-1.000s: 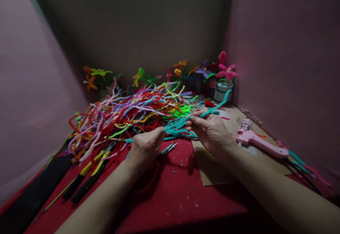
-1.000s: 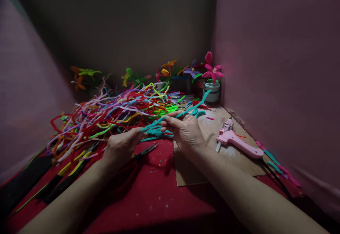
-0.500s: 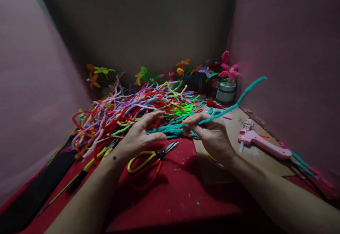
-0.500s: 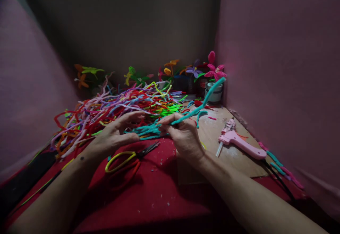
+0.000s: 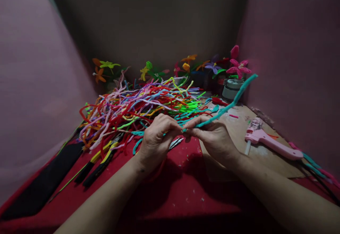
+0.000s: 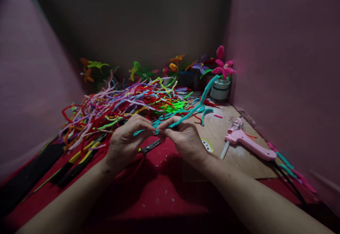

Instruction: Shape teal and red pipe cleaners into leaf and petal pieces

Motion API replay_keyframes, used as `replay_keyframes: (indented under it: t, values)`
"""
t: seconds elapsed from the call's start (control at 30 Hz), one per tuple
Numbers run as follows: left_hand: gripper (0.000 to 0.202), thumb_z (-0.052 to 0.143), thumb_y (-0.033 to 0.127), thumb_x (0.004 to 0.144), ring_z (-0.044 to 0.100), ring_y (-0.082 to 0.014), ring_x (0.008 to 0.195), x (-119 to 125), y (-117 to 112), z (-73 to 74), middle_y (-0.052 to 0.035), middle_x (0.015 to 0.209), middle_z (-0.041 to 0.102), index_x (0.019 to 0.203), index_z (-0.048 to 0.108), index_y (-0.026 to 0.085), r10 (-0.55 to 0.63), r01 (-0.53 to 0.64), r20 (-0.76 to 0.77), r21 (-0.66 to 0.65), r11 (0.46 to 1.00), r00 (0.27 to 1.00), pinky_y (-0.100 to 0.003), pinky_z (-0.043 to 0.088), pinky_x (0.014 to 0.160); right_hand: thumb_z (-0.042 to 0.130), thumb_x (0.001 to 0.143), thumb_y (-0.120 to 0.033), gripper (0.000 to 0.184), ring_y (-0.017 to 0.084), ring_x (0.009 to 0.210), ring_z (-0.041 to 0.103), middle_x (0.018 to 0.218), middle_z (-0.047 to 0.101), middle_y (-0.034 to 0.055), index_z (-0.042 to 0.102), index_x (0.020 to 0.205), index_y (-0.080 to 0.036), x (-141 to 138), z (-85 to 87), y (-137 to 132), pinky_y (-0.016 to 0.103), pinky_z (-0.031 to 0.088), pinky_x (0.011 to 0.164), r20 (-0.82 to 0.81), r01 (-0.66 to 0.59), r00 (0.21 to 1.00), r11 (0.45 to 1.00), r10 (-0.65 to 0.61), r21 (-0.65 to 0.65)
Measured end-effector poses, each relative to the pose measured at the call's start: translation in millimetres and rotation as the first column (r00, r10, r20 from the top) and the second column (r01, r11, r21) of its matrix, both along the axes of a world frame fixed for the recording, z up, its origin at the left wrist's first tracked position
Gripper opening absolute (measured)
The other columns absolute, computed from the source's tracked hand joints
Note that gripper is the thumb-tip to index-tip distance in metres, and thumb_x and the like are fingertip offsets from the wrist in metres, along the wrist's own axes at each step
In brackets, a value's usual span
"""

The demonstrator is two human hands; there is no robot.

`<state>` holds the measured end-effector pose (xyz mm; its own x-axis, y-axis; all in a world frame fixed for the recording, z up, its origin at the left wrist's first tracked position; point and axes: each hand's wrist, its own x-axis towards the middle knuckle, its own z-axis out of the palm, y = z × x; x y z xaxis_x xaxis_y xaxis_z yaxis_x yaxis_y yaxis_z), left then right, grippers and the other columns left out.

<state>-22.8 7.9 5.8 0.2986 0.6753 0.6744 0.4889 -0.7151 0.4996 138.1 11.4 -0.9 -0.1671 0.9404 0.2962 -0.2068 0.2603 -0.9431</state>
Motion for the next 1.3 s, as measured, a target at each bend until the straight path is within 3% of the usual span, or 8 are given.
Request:
replay_keyframes:
  t: [0.2,0.43,0.67,0.77,0.97,1.1,1.2,1.3]
  values:
    - [0.012,0.049,0.019,0.082,0.05,-0.0104,0.065,-3.9,0.7,5.0,0.0012,0.068,0.053,0.071,0.053,0.016,0.133,-0.116,0.088,-0.173,0.978,0.987,-0.022,0.041,0.062,0.064,0.069,-0.016,0.001,0.013,0.058,0.059,0.06,0.063,-0.0004,0.064,0.068,-0.016,2.1,-3.9,4.4,0.027,0.046,0.062,-0.013,0.026,1.0,1.0,-0.026,0.003]
    - [0.005,0.058,0.021,0.077,0.051,-0.0133,0.074,3.3,-2.3,0.5,-0.0018,0.073,0.058,0.075,0.058,0.017,0.022,-0.022,-0.07,-0.002,1.0,0.997,-0.028,0.04,0.073,0.063,0.069,-0.013,0.004,0.011,0.057,0.057,0.06,0.061,-0.0013,0.063,0.066,-0.016,0.3,-2.4,2.6,0.027,0.045,0.06,0.032,0.007,0.999,0.999,-0.008,0.034]
    - [0.009,0.053,0.02,0.078,0.05,-0.0099,0.065,-0.4,-0.1,2.8,0.002,0.069,0.054,0.07,0.053,0.016,0.105,-0.074,0.087,-0.301,0.951,0.991,-0.021,0.04,0.062,0.061,0.069,-0.01,0.006,0.012,0.055,0.056,0.058,0.061,-0.0018,0.063,0.068,-0.016,1.2,-7.0,5.7,0.027,0.045,0.059,0.0,-0.008,1.0,0.999,0.008,0.037]
    - [0.008,0.054,0.022,0.078,0.051,-0.011,0.069,-3.0,0.7,4.1,0.0009,0.072,0.055,0.072,0.054,0.016,0.085,-0.062,0.085,-0.242,0.968,0.993,-0.023,0.041,0.065,0.061,0.068,-0.009,0.007,0.012,0.054,0.056,0.057,0.06,-0.002,0.062,0.069,-0.016,1.5,-7.7,6.7,0.027,0.045,0.059,-0.016,-0.012,1.0,0.999,0.012,0.033]
    - [0.007,0.055,0.02,0.079,0.049,-0.0138,0.074,1.7,-2.4,0.3,-0.002,0.073,0.057,0.073,0.056,0.017,0.04,-0.042,-0.122,-0.015,0.999,0.992,-0.028,0.039,0.072,0.062,0.068,-0.011,0.005,0.012,0.054,0.056,0.057,0.06,-0.0012,0.061,0.067,-0.015,0.1,-5.3,4.0,0.027,0.045,0.059,0.002,-0.029,1.0,0.999,0.029,0.024]
    - [0.011,0.048,0.019,0.082,0.048,-0.0124,0.072,3.7,-4.4,-1.2,-0.0012,0.073,0.053,0.072,0.051,0.016,0.049,-0.066,-0.121,-0.145,0.987,0.991,-0.025,0.039,0.069,0.062,0.068,-0.012,0.003,0.011,0.053,0.055,0.056,0.06,-0.0017,0.061,0.068,-0.015,-1.1,-6.3,3.5,0.027,0.046,0.058,-0.016,-0.057,0.998,0.998,0.057,0.007]
    - [0.011,0.046,0.019,0.082,0.048,-0.0109,0.069,1.7,-2.8,0.1,0.0004,0.072,0.052,0.071,0.049,0.016,0.055,-0.057,-0.016,-0.3,0.952,0.998,-0.023,0.039,0.066,0.061,0.069,-0.013,0.003,0.011,0.054,0.055,0.056,0.06,-0.0015,0.061,0.067,-0.015,-0.7,-7.1,5.3,0.026,0.045,0.058,-0.018,-0.036,0.999,0.999,0.036,0.015]
    - [0.01,0.046,0.022,0.082,0.048,-0.0103,0.067,-2.6,0.9,3.3,0.001,0.072,0.051,0.074,0.05,0.016,0.102,-0.058,0.106,-0.357,0.932,0.989,-0.022,0.04,0.064,0.063,0.068,-0.013,0.003,0.011,0.053,0.055,0.056,0.06,-0.0016,0.061,0.067,-0.015,0.2,-7.8,8.0,0.025,0.045,0.056,-0.046,-0.003,0.999,1.0,0.004,0.008]
